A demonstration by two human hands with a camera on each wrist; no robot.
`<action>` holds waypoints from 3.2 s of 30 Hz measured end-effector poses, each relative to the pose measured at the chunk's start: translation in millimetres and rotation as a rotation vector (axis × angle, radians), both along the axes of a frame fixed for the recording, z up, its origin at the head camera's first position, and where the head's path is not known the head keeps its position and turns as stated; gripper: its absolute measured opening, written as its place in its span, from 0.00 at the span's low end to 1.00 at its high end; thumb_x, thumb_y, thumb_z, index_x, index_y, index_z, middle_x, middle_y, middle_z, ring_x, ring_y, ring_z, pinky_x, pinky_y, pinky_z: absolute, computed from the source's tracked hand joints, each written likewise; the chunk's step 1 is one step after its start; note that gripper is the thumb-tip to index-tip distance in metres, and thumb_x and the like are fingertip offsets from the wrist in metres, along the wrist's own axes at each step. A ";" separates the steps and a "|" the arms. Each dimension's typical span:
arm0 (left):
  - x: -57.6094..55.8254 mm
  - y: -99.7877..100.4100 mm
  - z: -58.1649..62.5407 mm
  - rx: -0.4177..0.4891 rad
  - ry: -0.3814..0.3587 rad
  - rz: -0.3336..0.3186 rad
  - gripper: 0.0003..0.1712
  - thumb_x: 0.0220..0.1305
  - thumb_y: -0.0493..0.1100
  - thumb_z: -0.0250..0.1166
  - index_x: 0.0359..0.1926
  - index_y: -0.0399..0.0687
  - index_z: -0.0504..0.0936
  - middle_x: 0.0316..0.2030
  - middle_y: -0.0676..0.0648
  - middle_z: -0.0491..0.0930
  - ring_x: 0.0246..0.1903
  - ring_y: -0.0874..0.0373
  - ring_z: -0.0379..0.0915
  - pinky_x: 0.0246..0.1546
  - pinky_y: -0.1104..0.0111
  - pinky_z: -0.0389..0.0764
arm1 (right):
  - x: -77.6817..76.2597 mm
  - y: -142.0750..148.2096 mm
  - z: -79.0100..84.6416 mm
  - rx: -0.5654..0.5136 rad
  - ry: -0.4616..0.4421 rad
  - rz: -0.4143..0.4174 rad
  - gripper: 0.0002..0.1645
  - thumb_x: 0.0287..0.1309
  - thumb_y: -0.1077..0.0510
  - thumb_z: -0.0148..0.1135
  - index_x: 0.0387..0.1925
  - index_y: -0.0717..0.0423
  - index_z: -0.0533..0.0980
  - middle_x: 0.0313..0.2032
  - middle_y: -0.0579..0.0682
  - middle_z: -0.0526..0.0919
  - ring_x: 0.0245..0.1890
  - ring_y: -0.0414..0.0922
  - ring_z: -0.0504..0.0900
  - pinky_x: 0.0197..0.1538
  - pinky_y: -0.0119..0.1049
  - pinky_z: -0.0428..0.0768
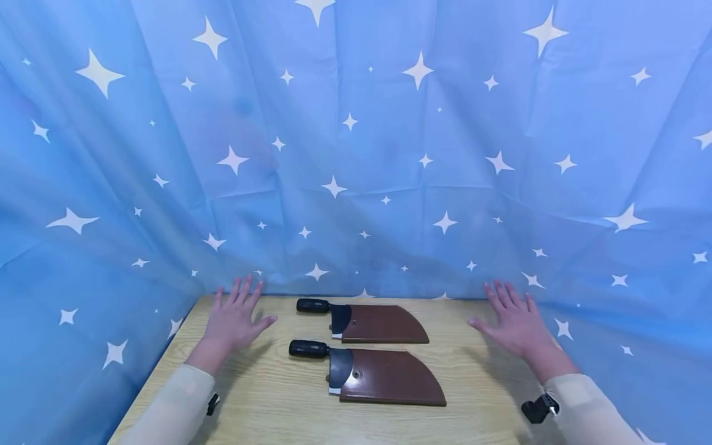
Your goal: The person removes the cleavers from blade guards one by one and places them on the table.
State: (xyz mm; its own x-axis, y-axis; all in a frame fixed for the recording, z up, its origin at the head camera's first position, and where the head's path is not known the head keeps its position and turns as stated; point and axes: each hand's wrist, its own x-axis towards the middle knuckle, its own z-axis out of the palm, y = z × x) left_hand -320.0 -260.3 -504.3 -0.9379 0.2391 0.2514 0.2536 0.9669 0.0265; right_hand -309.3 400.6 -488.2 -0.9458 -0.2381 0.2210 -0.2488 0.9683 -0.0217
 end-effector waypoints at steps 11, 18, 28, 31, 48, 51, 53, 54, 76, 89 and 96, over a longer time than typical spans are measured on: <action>6.1 26.4 -11.3 -0.014 0.044 -0.103 0.55 0.77 0.76 0.58 0.88 0.46 0.58 0.86 0.34 0.50 0.85 0.33 0.44 0.81 0.32 0.44 | 10.6 -32.7 -15.3 -0.004 0.074 0.080 0.64 0.72 0.20 0.57 0.89 0.56 0.52 0.86 0.67 0.51 0.85 0.69 0.48 0.83 0.70 0.42; 15.3 53.7 -21.3 0.016 0.029 -0.200 0.55 0.77 0.75 0.59 0.88 0.46 0.59 0.86 0.37 0.51 0.84 0.34 0.49 0.80 0.32 0.51 | 22.7 -68.3 -24.6 -0.058 0.078 0.169 0.63 0.69 0.21 0.62 0.87 0.57 0.60 0.85 0.64 0.56 0.84 0.68 0.53 0.82 0.69 0.50; 29.9 88.2 -29.1 0.072 -0.046 -0.322 0.53 0.76 0.76 0.60 0.86 0.47 0.65 0.82 0.35 0.63 0.80 0.33 0.59 0.76 0.32 0.61 | 39.0 -109.4 -37.7 -0.185 0.082 0.311 0.59 0.64 0.27 0.74 0.83 0.56 0.67 0.78 0.64 0.72 0.76 0.69 0.71 0.72 0.72 0.70; 33.0 95.3 -29.2 0.118 -0.074 -0.357 0.50 0.75 0.72 0.65 0.83 0.45 0.69 0.79 0.36 0.69 0.78 0.35 0.64 0.74 0.33 0.65 | 44.1 -121.6 -42.2 -0.213 0.057 0.323 0.59 0.61 0.29 0.77 0.83 0.55 0.68 0.76 0.63 0.74 0.74 0.68 0.73 0.70 0.72 0.72; 19.9 106.2 -43.7 0.367 -0.211 -0.438 0.29 0.71 0.55 0.77 0.68 0.52 0.83 0.65 0.50 0.80 0.65 0.46 0.78 0.68 0.42 0.77 | 62.7 -175.1 -57.2 -0.237 -0.145 0.425 0.65 0.56 0.17 0.72 0.82 0.52 0.69 0.76 0.57 0.74 0.76 0.61 0.72 0.73 0.68 0.71; 17.6 105.4 -44.9 0.415 -0.242 -0.444 0.27 0.71 0.52 0.78 0.66 0.51 0.84 0.63 0.50 0.81 0.64 0.46 0.79 0.68 0.44 0.78 | 63.3 -181.9 -58.3 -0.216 -0.176 0.420 0.66 0.55 0.14 0.70 0.83 0.48 0.69 0.77 0.56 0.73 0.77 0.60 0.71 0.74 0.66 0.71; 16.2 105.1 -45.4 0.432 -0.258 -0.444 0.27 0.70 0.51 0.78 0.66 0.50 0.85 0.62 0.50 0.81 0.64 0.46 0.79 0.68 0.45 0.78 | 63.2 -185.7 -58.7 -0.209 -0.188 0.422 0.67 0.54 0.14 0.70 0.83 0.47 0.68 0.78 0.56 0.72 0.77 0.59 0.70 0.74 0.65 0.70; 15.6 105.0 -45.6 0.437 -0.265 -0.445 0.27 0.70 0.50 0.78 0.66 0.49 0.85 0.61 0.51 0.82 0.64 0.47 0.79 0.67 0.45 0.78 | 63.2 -187.5 -58.8 -0.209 -0.193 0.424 0.67 0.54 0.14 0.70 0.83 0.47 0.68 0.78 0.56 0.72 0.77 0.59 0.70 0.75 0.66 0.70; 9.2 110.6 -55.4 0.472 -0.324 -0.378 0.17 0.64 0.44 0.83 0.51 0.51 0.87 0.45 0.55 0.82 0.49 0.55 0.81 0.58 0.50 0.83 | 51.5 -207.9 -80.7 -0.146 -0.147 0.432 0.71 0.50 0.10 0.68 0.80 0.55 0.70 0.73 0.50 0.75 0.73 0.51 0.72 0.77 0.55 0.69; 9.3 108.6 -43.4 0.443 -0.263 -0.406 0.16 0.59 0.50 0.82 0.45 0.69 0.86 0.38 0.66 0.83 0.39 0.64 0.80 0.44 0.60 0.83 | 56.8 -196.7 -56.2 -0.160 -0.131 0.456 0.70 0.51 0.14 0.72 0.81 0.55 0.70 0.71 0.47 0.75 0.70 0.47 0.72 0.73 0.54 0.74; 13.4 102.8 -40.7 0.568 -0.263 -0.433 0.18 0.56 0.47 0.83 0.45 0.67 0.87 0.38 0.66 0.86 0.39 0.64 0.81 0.44 0.62 0.83 | 63.2 -197.4 -46.1 -0.147 -0.154 0.463 0.76 0.47 0.12 0.74 0.84 0.55 0.65 0.76 0.50 0.71 0.76 0.52 0.69 0.76 0.58 0.70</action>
